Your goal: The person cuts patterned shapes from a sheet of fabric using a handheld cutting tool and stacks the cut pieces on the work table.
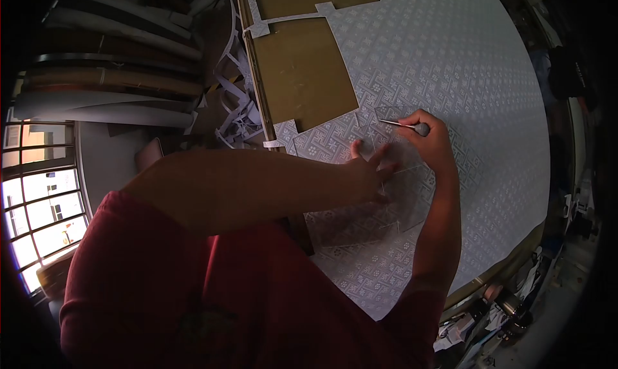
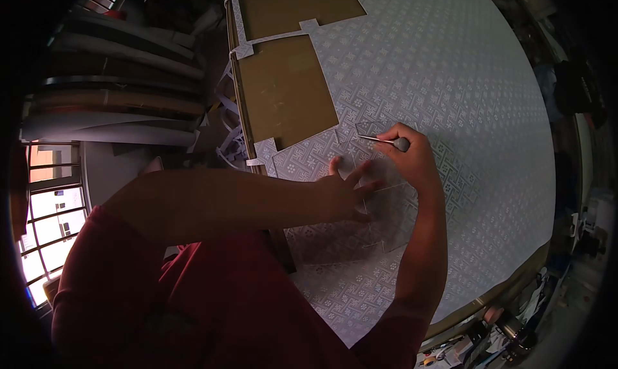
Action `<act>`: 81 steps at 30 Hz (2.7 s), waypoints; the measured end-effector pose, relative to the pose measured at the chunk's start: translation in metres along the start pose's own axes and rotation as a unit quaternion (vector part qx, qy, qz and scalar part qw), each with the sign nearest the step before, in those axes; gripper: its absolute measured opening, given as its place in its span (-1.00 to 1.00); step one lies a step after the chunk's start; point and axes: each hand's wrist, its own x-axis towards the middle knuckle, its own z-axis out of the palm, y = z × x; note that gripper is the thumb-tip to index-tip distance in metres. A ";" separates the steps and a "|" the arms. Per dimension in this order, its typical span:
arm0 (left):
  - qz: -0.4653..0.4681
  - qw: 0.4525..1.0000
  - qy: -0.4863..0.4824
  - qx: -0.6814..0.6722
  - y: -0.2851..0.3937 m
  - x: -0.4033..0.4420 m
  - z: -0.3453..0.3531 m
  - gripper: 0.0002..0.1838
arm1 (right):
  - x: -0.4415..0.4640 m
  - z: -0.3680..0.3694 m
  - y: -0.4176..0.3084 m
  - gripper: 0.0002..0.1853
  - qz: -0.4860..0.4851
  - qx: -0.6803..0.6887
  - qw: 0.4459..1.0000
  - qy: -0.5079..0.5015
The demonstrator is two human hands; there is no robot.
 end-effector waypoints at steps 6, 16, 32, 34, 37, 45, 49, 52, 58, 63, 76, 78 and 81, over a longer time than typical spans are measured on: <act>-0.049 0.995 0.004 -0.087 0.005 -0.029 -0.029 0.00 | 0.034 -0.016 -0.011 -0.85 -0.001 -0.038 0.993 -0.113; -0.042 0.977 0.072 -0.199 0.000 -0.017 0.001 -0.28 | 0.080 -0.009 0.010 -0.85 -0.024 0.024 0.957 -0.287; 0.028 0.946 0.320 -0.055 0.000 0.011 0.028 -0.02 | -0.014 0.053 -0.001 -0.90 0.073 0.136 0.987 0.037; -0.028 0.992 0.049 -0.116 0.000 0.008 0.013 -0.02 | -0.019 0.065 0.002 -0.88 0.050 0.106 0.990 0.073; 0.019 1.000 0.006 0.006 -0.003 0.019 0.021 0.04 | -0.022 0.075 -0.006 -0.85 0.019 0.041 0.992 0.116; -0.026 0.998 -0.060 -0.008 -0.001 0.009 0.002 -0.22 | -0.031 0.103 -0.019 -0.85 -0.003 -0.074 0.978 0.195; -0.069 0.980 -0.142 0.120 0.020 0.031 0.011 -0.38 | -0.026 0.111 -0.033 -0.87 0.003 -0.010 0.978 0.210; -0.089 0.962 -0.180 0.184 0.031 0.042 0.018 -0.44 | -0.025 0.112 -0.037 -0.88 0.013 0.008 0.980 0.199; 0.017 0.992 -0.071 0.108 0.007 0.046 0.045 -0.37 | -0.022 0.111 -0.027 -0.90 -0.009 -0.003 0.982 0.189; 0.093 0.960 0.262 -0.016 -0.001 0.082 0.095 -0.23 | -0.009 0.091 -0.014 -0.87 -0.031 -0.036 0.987 0.154; 0.022 0.826 0.545 -0.143 0.011 0.037 0.070 0.05 | 0.116 0.035 -0.032 -0.84 -0.037 -0.025 0.939 -0.341; -0.029 0.989 -0.008 -0.147 0.008 -0.005 -0.010 0.00 | 0.120 0.047 -0.039 -0.84 -0.037 0.017 0.928 -0.370; 0.019 0.995 0.075 -0.056 0.008 0.004 0.016 -0.04 | 0.123 0.071 -0.053 -0.84 -0.093 -0.018 0.912 -0.398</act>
